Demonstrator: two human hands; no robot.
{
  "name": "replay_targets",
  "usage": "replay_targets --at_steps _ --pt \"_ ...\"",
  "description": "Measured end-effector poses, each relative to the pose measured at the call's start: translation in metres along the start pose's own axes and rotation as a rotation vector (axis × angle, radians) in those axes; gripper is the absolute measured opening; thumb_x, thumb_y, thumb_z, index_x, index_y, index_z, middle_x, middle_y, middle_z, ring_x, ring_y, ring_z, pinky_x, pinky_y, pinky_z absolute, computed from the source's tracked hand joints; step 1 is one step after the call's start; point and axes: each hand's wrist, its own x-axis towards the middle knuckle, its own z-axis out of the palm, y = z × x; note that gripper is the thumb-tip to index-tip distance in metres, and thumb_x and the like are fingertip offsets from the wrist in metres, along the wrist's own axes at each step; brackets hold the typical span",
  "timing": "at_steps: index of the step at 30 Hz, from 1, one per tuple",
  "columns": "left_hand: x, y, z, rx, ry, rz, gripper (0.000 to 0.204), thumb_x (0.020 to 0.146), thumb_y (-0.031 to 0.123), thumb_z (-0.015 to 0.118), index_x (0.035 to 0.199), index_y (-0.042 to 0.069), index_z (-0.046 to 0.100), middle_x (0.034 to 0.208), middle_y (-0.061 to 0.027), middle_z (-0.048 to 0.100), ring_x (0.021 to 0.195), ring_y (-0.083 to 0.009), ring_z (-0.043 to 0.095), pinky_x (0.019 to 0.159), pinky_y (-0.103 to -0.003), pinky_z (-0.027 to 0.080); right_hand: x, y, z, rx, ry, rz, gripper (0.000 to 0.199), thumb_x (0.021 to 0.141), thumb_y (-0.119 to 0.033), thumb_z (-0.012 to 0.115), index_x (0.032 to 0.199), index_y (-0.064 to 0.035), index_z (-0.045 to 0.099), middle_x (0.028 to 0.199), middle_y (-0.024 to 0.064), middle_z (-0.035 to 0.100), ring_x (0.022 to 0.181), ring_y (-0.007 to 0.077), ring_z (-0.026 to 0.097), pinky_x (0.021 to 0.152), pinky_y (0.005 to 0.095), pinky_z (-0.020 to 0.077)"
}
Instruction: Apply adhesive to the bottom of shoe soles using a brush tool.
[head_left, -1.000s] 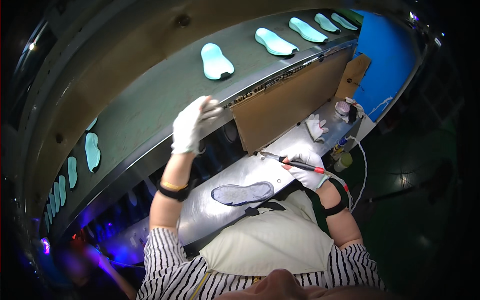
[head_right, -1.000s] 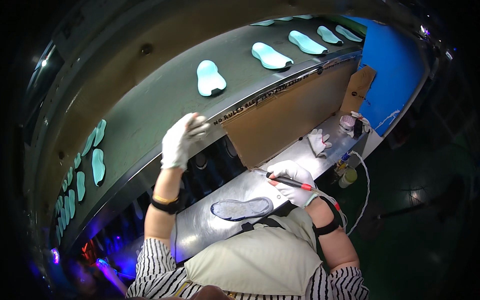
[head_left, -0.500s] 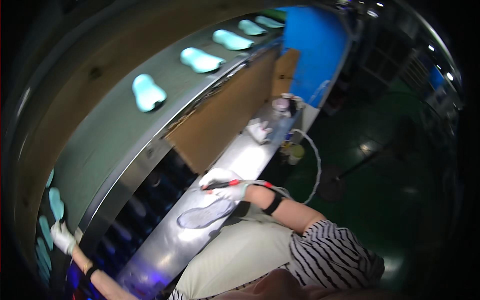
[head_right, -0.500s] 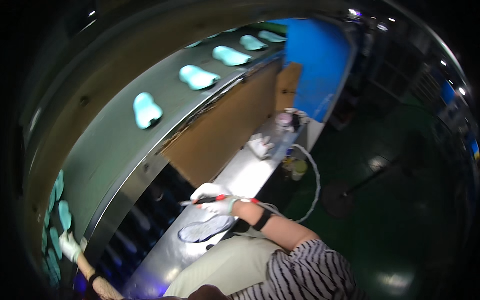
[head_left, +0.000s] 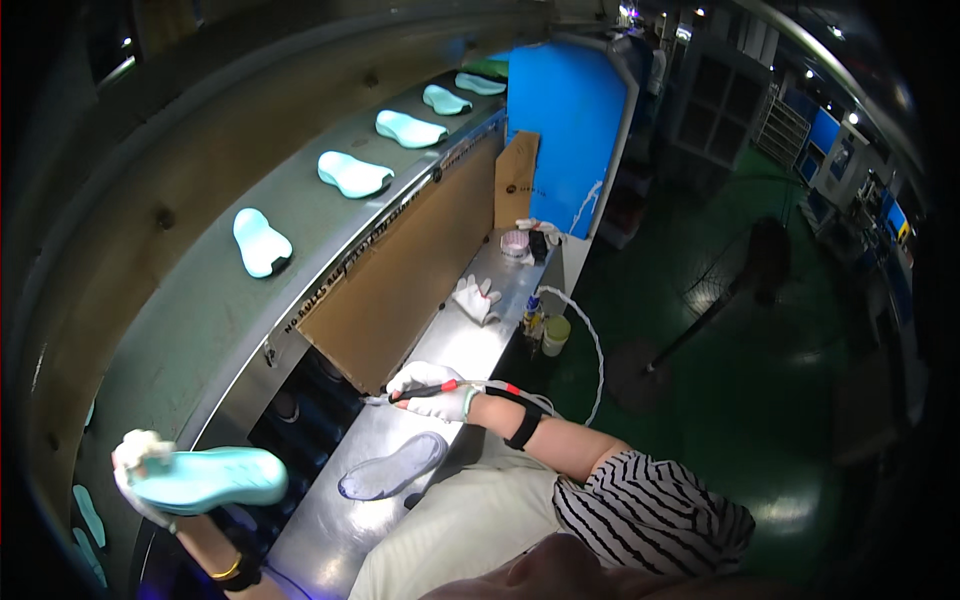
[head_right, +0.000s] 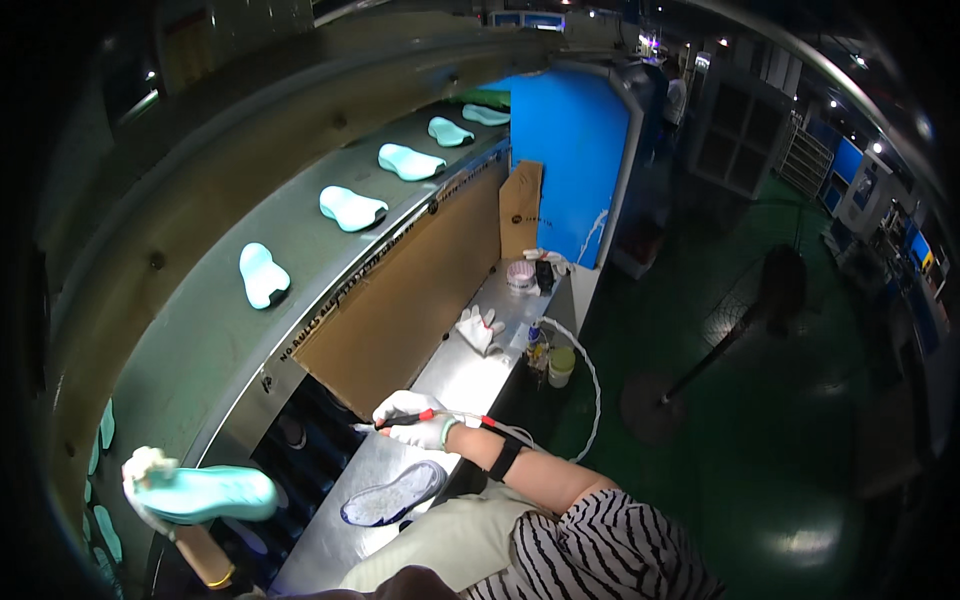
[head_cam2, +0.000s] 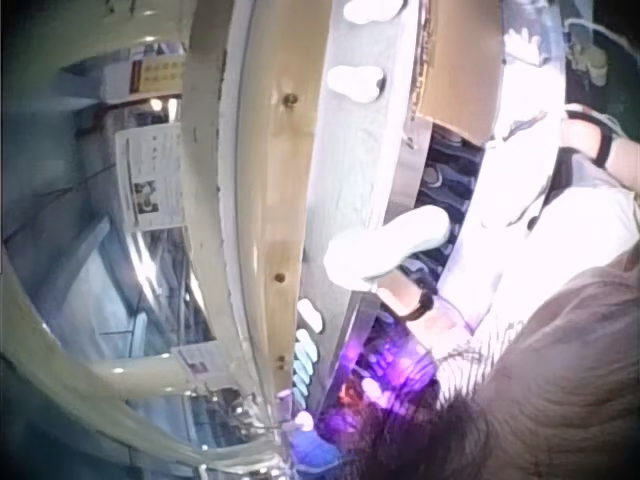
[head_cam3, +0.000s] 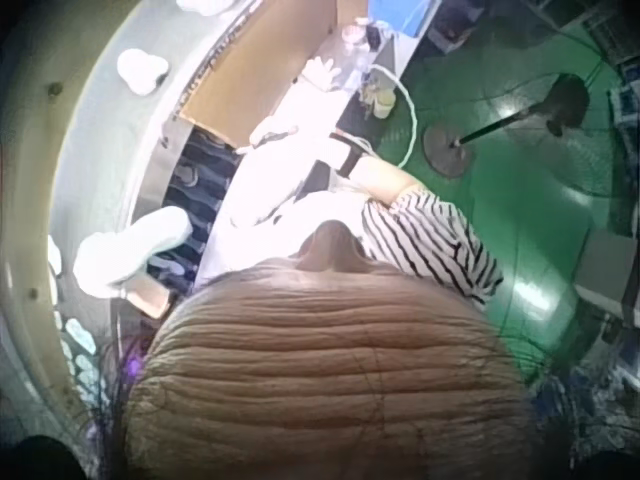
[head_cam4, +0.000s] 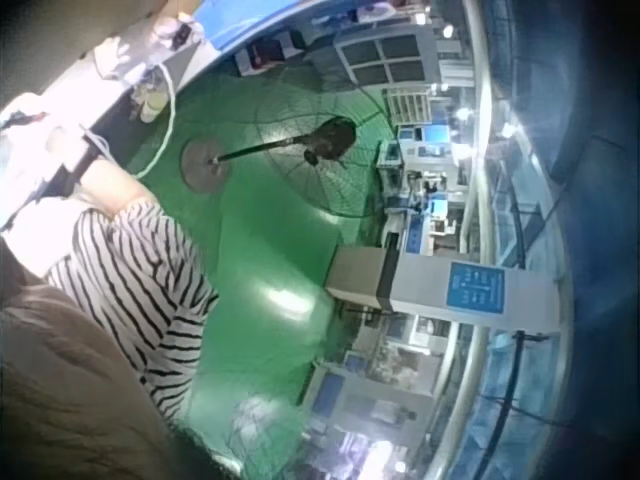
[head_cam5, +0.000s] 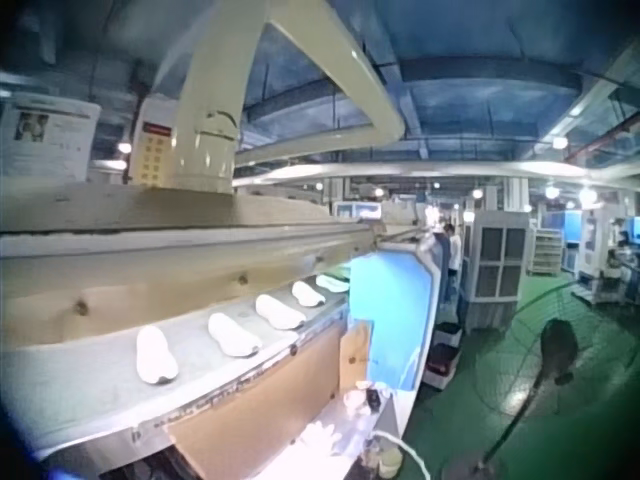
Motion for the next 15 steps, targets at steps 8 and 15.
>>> replay_targets --at_steps 8,15 --pt "-0.095 -0.200 0.030 -0.390 0.241 -0.815 0.071 0.079 0.070 0.035 0.085 0.007 0.066 0.109 -0.0161 0.059 0.108 -0.0358 0.051 0.088 -0.050 0.040 -0.019 -0.040 0.003 0.188 0.082 0.141 0.015 0.080 0.002 0.062 0.093 -0.0040 0.057 0.085 0.0029 0.061 0.079 0.0095 0.058 0.074 0.0226 0.0480" --pt "-0.124 -0.239 0.033 -0.460 0.355 -0.940 0.087 0.076 0.075 0.033 0.127 0.004 0.044 0.123 -0.0229 0.050 0.109 -0.0422 0.050 0.094 -0.054 0.039 -0.017 -0.045 0.003 0.176 0.062 -0.055 0.014 0.081 0.002 0.058 0.092 -0.0065 0.056 0.090 0.0038 0.062 0.083 0.0093 0.057 0.074 0.0232 0.0462"
